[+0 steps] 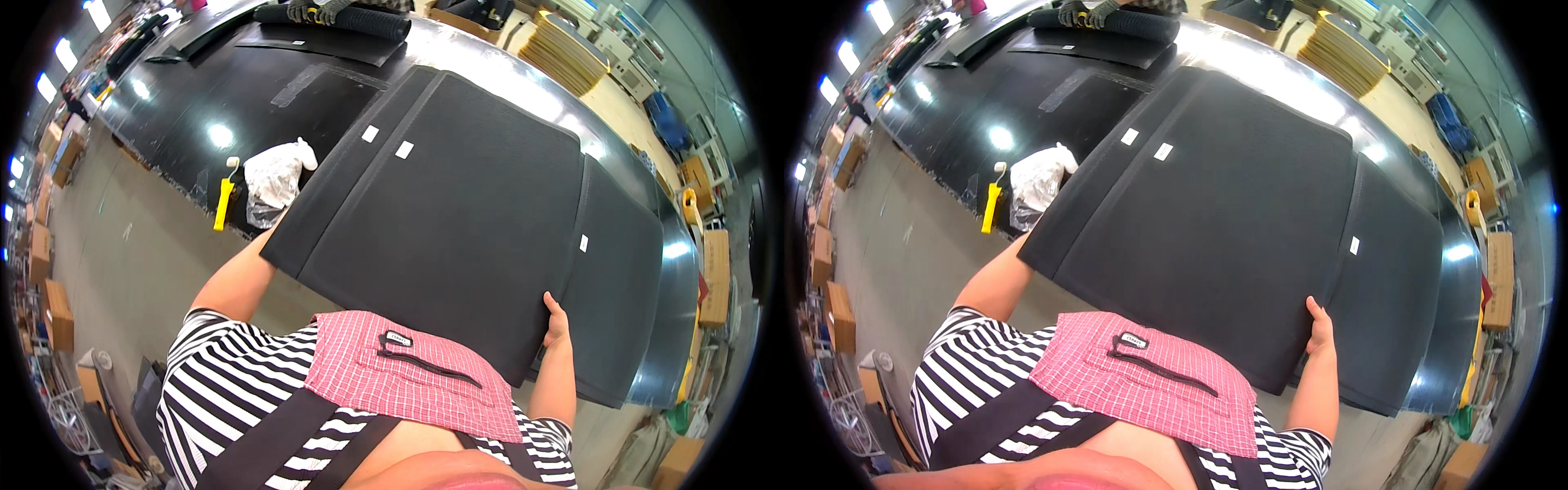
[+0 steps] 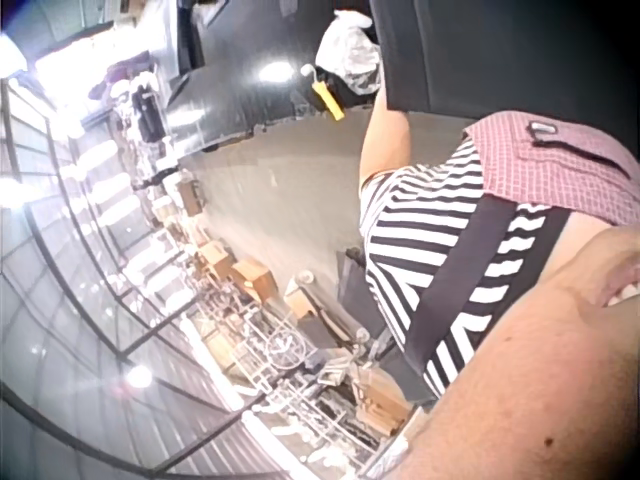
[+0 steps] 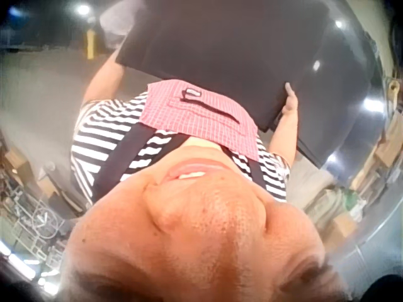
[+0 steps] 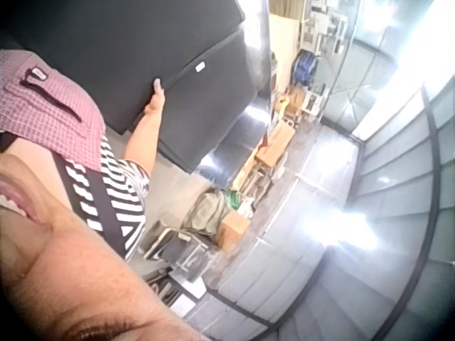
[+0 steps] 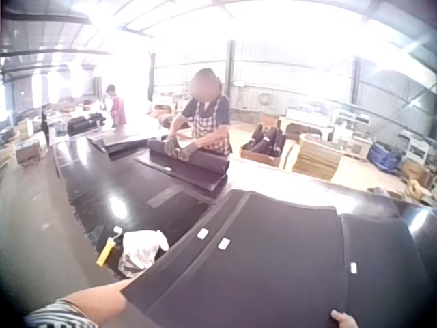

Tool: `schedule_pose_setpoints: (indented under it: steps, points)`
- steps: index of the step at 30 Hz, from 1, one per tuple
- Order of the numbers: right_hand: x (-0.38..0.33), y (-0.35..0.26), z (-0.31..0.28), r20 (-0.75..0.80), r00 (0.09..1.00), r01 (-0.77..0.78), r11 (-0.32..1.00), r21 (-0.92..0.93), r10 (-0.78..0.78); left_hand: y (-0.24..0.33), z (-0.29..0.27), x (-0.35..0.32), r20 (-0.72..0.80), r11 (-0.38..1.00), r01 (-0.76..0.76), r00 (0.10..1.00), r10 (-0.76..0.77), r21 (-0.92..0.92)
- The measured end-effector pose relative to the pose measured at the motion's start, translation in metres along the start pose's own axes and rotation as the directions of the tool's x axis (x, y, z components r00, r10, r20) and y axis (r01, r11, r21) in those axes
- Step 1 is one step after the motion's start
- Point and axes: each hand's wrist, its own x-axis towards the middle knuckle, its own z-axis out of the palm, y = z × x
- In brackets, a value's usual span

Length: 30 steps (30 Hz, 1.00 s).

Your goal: The person assembles car floor mats by applying glue from a white bottle to the edges of a black mat and pressing down small white rectangular pieces. They use a yellow roller tool to smooth the pieces onto the mat surface. The person handles multiple mats, stacking them on a metal table in a workshop environment.

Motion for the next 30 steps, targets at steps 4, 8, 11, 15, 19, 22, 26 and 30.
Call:
schedule_pose_setpoints:
  steps: [4,8,11,15,19,22,26,30]
  points:
    - [-0.002,-0.013,-0.008,0.017,1.000,-0.015,0.998,0.066,0.014,0.007,0.018,0.030,0.054,0.999,0.020,0.998,-0.022,0.034]
    - [0.012,-0.037,0.019,0.100,0.995,-0.026,0.998,0.061,0.020,0.014,0.007,0.039,0.032,0.999,0.017,0.999,-0.019,0.052]
    - [0.022,-0.044,0.020,0.075,0.994,-0.091,0.991,0.098,0.084,0.020,0.013,0.062,0.066,0.997,0.018,0.998,-0.023,0.081]
    - [0.011,-0.045,0.036,-0.070,0.996,0.045,0.997,-0.056,-0.049,0.031,0.019,0.087,0.113,0.991,0.039,0.992,-0.054,0.130]
    - [0.002,-0.053,0.047,-0.091,0.966,0.219,0.956,-0.196,-0.240,0.047,0.021,0.104,0.151,0.986,0.037,0.987,-0.062,0.162]
    - [-0.024,-0.075,0.065,-0.132,0.938,0.276,0.921,-0.275,-0.321,0.052,0.024,0.109,0.175,0.985,0.041,0.982,-0.071,0.170]
    - [-0.069,-0.091,0.089,-0.045,0.917,0.366,0.883,-0.294,-0.395,0.067,0.028,0.099,0.205,0.983,0.004,0.978,-0.042,0.181]
    - [-0.113,-0.096,0.082,-0.161,0.851,0.446,0.849,-0.283,-0.500,0.088,0.050,0.069,0.246,0.981,-0.059,0.969,0.012,0.186]
